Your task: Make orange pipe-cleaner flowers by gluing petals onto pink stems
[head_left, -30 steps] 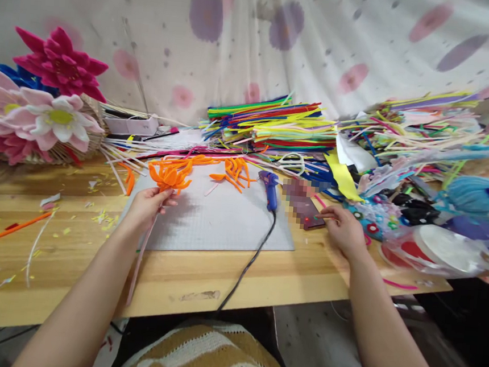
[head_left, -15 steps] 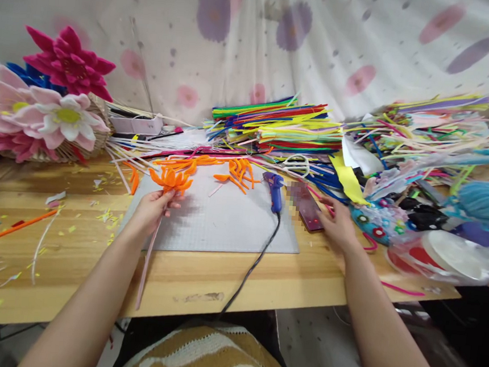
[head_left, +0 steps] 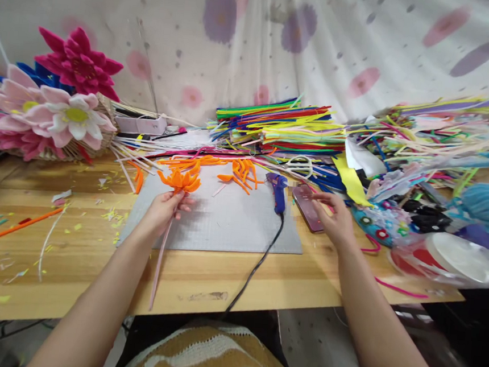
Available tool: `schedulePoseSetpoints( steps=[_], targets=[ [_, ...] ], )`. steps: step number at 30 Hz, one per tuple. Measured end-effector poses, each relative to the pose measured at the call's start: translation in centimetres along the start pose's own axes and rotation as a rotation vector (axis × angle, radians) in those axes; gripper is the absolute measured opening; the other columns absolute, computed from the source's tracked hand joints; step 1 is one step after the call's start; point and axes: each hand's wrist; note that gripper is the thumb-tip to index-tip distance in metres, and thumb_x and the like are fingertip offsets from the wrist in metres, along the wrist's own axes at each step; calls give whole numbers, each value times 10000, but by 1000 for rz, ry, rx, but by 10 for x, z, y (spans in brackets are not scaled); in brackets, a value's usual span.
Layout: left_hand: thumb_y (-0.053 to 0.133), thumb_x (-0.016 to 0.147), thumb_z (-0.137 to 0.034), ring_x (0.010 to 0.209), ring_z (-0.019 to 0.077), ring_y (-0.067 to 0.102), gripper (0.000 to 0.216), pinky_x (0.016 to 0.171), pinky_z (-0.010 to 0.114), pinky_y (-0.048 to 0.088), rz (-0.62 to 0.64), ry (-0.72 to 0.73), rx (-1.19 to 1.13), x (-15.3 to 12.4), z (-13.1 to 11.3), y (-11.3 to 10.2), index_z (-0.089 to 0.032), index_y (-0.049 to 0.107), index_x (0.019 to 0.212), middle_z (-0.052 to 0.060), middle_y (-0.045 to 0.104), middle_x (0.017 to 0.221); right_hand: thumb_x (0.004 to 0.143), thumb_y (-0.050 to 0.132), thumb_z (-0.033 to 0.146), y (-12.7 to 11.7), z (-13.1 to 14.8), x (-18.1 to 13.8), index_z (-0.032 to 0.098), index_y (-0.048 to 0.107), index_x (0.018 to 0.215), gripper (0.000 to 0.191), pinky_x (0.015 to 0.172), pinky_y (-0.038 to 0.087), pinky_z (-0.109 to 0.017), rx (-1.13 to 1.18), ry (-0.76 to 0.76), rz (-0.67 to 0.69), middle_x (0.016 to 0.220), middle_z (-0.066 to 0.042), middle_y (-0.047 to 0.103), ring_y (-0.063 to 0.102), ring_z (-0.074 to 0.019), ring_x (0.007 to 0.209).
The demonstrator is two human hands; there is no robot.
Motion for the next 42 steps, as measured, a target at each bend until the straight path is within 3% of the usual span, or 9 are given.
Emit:
schedulePoseSetpoints(
  steps=[3,7,11,16,20,25,30,37,42],
  targets=[
    [562,796,-208,409,58,519,122,307,134,278,17,-10,20,-3,-1,11,-98,571,744,50,649,619,798,530,408,22,57,5,192,621,730,244,711,453,-302,188,-87,257,750,-45,641,579,-161,736],
    [543,810,-217,380,51,486,151,298,139,256,29,3,29,-6,-1,28,-108,533,706,13,598,546,792,545,414,79,126,9,188,648,813,248,672,435,-262,413,-157,609,820,-42,648,562,-137,756],
    [589,774,-269,384,52,468,177,305,142,252,102,46,-28,-8,-2,36,-113,536,711,2,568,528,770,534,495,138,163,14,180,643,837,340,574,407,-226,835,56,774,777,-15,614,511,-105,678],
    [634,728,-327,369,25,372,238,304,122,175,227,28,-95,-6,-3,29,-123,527,669,-16,508,510,676,642,525,176,173,13,154,577,630,380,488,335,-202,1215,368,842,549,35,538,444,-58,504],
    [509,812,-397,400,43,369,278,305,115,162,400,-78,-208,-3,0,30,-127,554,759,5,509,544,611,684,557,186,173,10,154,532,554,435,541,412,-232,1419,489,915,433,47,510,527,-91,479],
    [591,778,-355,360,-1,242,275,311,86,127,313,-108,-324,4,5,39,-135,462,674,-56,405,506,613,736,435,183,172,15,164,641,799,342,537,422,-209,1461,590,858,522,52,593,546,-81,500],
    [720,651,-363,360,-10,205,385,304,82,117,327,-150,-367,9,6,46,-148,402,623,-96,301,475,750,622,433,179,168,20,183,610,1019,368,596,471,-252,1544,623,986,642,22,641,598,-109,566],
    [708,648,-419,355,-1,240,405,289,94,126,346,-59,-281,12,7,45,-146,413,596,-73,360,475,774,588,431,183,167,20,169,611,938,311,607,485,-273,1582,629,987,574,26,613,581,-116,540],
    [652,729,-332,359,9,289,279,289,105,141,304,-52,-423,15,5,41,-140,470,640,-62,390,495,733,632,425,188,173,16,165,556,778,275,559,467,-234,1548,610,873,583,39,573,557,-90,533]
  ],
)
Point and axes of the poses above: each hand's wrist, its own x-axis towards the middle knuckle, its own y-axis out of the palm, z = x × y
